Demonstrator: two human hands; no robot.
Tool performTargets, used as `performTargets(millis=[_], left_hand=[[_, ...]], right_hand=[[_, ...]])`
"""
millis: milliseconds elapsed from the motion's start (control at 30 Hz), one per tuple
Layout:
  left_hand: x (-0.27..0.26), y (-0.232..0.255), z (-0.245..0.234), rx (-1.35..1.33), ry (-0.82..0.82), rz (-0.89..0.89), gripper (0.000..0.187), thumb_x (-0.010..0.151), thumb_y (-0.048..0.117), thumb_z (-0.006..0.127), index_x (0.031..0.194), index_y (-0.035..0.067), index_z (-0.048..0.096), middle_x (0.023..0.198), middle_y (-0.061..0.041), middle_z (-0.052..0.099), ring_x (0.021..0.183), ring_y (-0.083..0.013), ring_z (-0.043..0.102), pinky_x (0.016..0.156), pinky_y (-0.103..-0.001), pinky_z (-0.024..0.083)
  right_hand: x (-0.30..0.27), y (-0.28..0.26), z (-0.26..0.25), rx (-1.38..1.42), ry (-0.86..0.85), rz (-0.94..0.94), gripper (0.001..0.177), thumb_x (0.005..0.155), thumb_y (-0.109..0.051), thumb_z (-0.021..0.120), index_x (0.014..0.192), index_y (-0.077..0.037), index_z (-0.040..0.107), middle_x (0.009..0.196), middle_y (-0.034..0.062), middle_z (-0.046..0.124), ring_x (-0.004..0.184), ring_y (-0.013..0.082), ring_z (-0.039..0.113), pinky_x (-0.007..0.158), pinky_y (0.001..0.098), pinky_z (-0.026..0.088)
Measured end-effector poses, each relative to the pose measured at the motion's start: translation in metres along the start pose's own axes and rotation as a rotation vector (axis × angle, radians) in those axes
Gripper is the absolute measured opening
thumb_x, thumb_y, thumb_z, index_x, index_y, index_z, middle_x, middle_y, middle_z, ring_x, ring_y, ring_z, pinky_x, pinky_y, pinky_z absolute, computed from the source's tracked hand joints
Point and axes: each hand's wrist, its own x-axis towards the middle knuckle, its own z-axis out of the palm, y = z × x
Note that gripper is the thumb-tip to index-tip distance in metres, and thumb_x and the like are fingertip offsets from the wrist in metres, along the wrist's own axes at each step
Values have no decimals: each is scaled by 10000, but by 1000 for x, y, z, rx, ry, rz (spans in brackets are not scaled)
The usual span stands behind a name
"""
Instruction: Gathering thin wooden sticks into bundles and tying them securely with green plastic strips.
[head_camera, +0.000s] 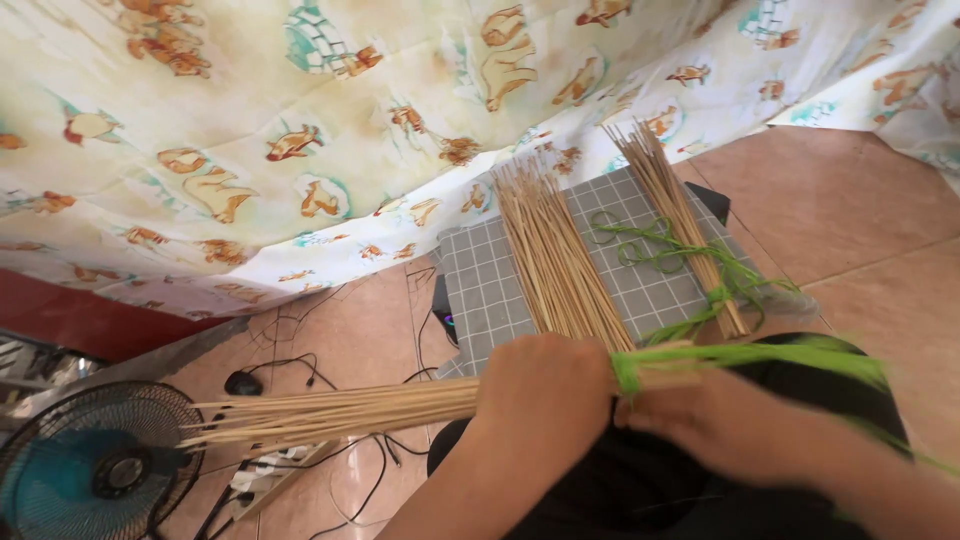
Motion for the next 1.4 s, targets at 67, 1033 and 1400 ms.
performTargets(millis=[67, 1033, 1400], left_hand=[[9, -10, 28, 70, 30, -60, 144, 840, 208, 698, 782, 77, 715, 683, -137, 708, 532, -334, 685, 472, -450, 539], [-3, 7, 31, -8, 42, -28, 112, 829, 173, 667, 785, 71, 676, 671, -152, 691, 533, -359, 671, 474, -451, 523], [-4, 31, 34, 106, 165, 131, 116, 865, 119, 662, 751, 104, 649, 610, -67, 653, 427, -236, 616, 407, -365, 475]], right_hand=[[-28, 17, 17, -296, -11, -53, 225, 896, -344, 643, 1058, -223, 741, 1008, -100, 824, 750, 191, 777, 690, 356, 600], [-22, 43, 17, -63, -29, 43, 221, 880, -345, 662, 953, -229, 836, 1006, -139, 891, 855, 123, 822, 789, 311, 632], [34, 34, -62, 146, 56, -18, 167, 825, -158, 731, 863, -76, 871, 658, -28, 880, 526, 79, 737, 511, 240, 601]])
